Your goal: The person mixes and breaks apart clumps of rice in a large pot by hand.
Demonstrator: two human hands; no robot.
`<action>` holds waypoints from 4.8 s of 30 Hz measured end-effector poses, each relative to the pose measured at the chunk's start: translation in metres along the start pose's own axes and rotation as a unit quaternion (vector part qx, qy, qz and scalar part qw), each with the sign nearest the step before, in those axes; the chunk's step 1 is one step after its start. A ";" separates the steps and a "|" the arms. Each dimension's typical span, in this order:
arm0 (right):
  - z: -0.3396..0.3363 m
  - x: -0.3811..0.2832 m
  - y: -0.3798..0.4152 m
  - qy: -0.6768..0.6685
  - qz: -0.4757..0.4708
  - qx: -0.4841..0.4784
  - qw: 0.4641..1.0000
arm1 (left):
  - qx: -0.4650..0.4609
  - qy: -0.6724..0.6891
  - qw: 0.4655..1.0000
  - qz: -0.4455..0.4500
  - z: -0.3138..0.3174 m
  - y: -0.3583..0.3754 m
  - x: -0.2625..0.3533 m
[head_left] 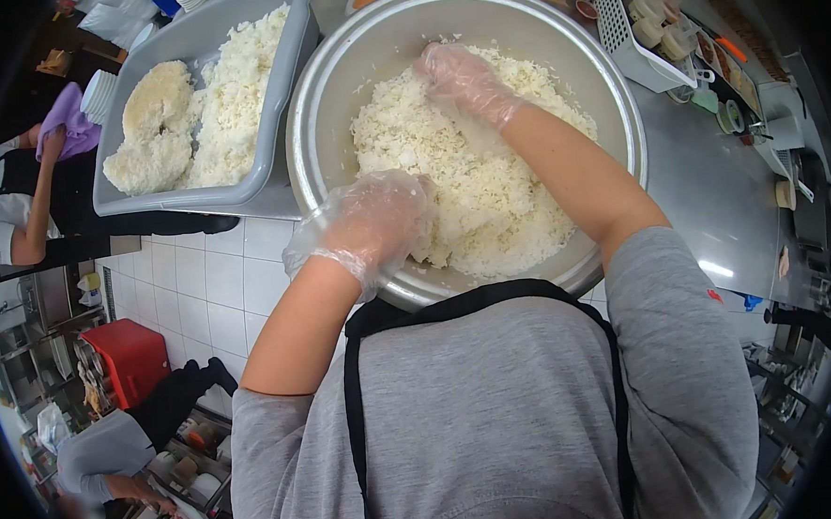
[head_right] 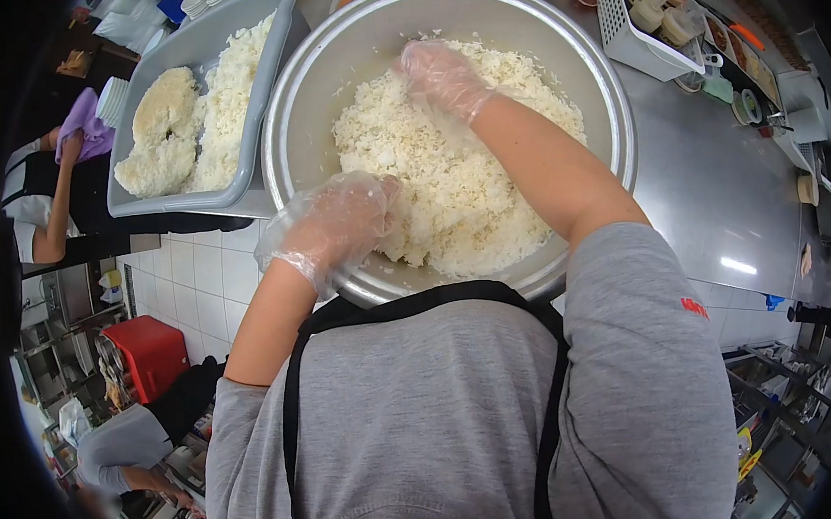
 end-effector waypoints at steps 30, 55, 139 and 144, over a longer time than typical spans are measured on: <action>0.015 -0.059 -0.001 0.137 -0.130 -0.006 0.982 | -0.013 0.008 0.999 0.030 0.009 0.000 -0.003; 0.028 -0.102 0.018 0.094 -0.093 -0.293 0.947 | -0.087 0.016 0.996 -0.011 0.014 -0.021 -0.026; -0.068 0.037 0.033 0.266 0.035 -0.211 0.940 | 0.046 0.014 0.999 0.022 0.001 -0.005 -0.015; -0.068 0.040 0.028 0.229 0.075 -0.199 0.950 | 0.015 0.029 0.999 0.006 -0.008 -0.004 -0.015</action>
Point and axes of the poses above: each hand's wrist, its own y-axis away from the middle knuckle, its own z-axis out of the palm, x = y × z, the point moved 8 cm from there along -y, towards the middle knuckle, and after that the axes turned 3 degrees about y, right-handed, at the moved point
